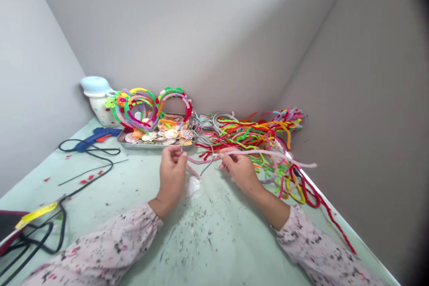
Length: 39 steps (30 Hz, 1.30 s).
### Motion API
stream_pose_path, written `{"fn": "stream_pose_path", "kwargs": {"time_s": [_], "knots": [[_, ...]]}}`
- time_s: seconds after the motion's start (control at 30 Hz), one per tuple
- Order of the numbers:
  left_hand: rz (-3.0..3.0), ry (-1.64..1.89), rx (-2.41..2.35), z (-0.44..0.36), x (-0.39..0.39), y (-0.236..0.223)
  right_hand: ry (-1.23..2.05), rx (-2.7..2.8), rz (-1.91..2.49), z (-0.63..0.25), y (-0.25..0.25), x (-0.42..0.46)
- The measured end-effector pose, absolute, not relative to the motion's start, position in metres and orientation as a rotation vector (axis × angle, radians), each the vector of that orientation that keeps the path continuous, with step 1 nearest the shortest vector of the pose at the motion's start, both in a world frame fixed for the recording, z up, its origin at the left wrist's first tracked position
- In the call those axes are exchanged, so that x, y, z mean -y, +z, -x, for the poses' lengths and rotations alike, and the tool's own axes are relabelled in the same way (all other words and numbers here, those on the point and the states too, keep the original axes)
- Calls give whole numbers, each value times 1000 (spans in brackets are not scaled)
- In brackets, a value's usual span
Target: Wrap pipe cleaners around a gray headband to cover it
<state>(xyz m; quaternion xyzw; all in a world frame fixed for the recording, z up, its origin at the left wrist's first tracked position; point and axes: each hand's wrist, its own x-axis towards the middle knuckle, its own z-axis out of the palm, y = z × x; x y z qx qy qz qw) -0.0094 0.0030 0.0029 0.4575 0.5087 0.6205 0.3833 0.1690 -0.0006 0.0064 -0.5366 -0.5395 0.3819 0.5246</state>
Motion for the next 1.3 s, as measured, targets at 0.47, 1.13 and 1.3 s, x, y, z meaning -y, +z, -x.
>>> {"fn": "stream_pose_path", "kwargs": {"time_s": [0.47,1.13,1.3], "knots": [[-1113,1296,-1262,6,-8,2,798,1304,1238,-168,-1,5],[-1242,995,-768,0,9,6,352,1629,1020,-160,-3,30],[-1241,1008,-758,1,10,8,350,1623,995,-160,-4,32]]}}
